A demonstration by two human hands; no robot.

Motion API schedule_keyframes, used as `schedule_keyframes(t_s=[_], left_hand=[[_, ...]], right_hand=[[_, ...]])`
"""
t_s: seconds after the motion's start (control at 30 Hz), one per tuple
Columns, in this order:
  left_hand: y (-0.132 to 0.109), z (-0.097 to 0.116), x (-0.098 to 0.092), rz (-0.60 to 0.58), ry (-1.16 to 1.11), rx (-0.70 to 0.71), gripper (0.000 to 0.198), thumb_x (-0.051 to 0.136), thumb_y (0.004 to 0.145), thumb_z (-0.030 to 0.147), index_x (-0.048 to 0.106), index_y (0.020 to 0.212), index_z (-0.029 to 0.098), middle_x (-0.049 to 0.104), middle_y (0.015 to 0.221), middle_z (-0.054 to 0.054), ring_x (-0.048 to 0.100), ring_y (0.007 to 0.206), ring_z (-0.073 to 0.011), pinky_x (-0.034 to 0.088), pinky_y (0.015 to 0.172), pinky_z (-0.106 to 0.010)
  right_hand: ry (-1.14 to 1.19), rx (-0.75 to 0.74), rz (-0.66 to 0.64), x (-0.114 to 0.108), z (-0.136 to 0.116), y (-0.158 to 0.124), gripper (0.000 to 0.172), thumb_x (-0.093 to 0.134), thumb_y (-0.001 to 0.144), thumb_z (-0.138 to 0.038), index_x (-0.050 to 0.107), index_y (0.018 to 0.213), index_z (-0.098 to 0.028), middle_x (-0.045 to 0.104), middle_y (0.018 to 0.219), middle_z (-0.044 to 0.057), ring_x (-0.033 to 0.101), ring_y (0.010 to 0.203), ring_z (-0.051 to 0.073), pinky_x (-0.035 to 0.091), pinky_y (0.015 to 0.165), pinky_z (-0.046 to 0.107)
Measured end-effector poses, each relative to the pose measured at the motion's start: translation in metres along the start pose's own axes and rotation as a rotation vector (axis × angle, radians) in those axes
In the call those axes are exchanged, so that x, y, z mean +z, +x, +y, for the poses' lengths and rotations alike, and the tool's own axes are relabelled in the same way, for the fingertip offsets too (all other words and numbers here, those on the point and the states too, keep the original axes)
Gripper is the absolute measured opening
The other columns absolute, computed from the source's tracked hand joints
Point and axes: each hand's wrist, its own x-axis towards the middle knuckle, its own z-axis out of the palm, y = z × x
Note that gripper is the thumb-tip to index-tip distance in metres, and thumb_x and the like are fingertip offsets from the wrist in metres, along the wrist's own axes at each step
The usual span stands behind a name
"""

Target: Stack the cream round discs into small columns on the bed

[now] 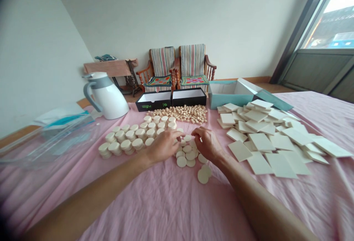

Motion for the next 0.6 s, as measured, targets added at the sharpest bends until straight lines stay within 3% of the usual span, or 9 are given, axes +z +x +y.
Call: schedule_keyframes(t_s=[0.17,0.3,0.47,0.6], left_hand=[[-0.012,-0.011,-0.015,0.094,0.006,0.003,0.025,0.047,0.079,0.011,0.067,0.092,0.021,0.068,0.093,-0.002,0.062,0.086,-0.0162,0.047,0.078,-0.025],[-0.006,-0.009,-0.012,-0.022,0.077,0.019,0.023,0.047,0.079,0.011,0.067,0.086,0.019,0.068,0.089,-0.005,0.063,0.086,-0.0178,0.047,0.077,-0.026],[0.007,-0.003,-0.001,-0.211,0.190,0.069,0.030,0.046,0.072,0.004,0.065,0.090,0.019,0.068,0.087,-0.007,0.064,0.083,-0.0207,0.048,0.065,-0.026],[0.012,-0.003,0.001,-0.221,0.246,0.101,0.026,0.047,0.073,0.006,0.065,0.087,0.017,0.067,0.087,-0.008,0.064,0.081,-0.0213,0.047,0.062,-0.026]], right_hand=[[0.015,0.011,-0.012,0.003,-0.002,-0.001,0.024,0.043,0.072,-0.008,0.065,0.078,-0.018,0.068,0.077,0.003,0.059,0.066,0.013,0.042,0.061,0.022],[0.015,0.011,-0.017,0.004,-0.001,-0.002,0.024,0.043,0.072,-0.009,0.065,0.078,-0.018,0.068,0.078,0.004,0.060,0.068,0.014,0.042,0.062,0.023],[-0.004,0.004,-0.029,0.000,-0.002,-0.002,0.025,0.043,0.071,-0.007,0.065,0.078,-0.017,0.068,0.077,0.003,0.060,0.068,0.014,0.042,0.062,0.023],[-0.006,0.005,-0.029,-0.001,-0.002,-0.001,0.026,0.043,0.071,-0.007,0.065,0.078,-0.017,0.069,0.077,0.003,0.060,0.069,0.014,0.043,0.063,0.023]])
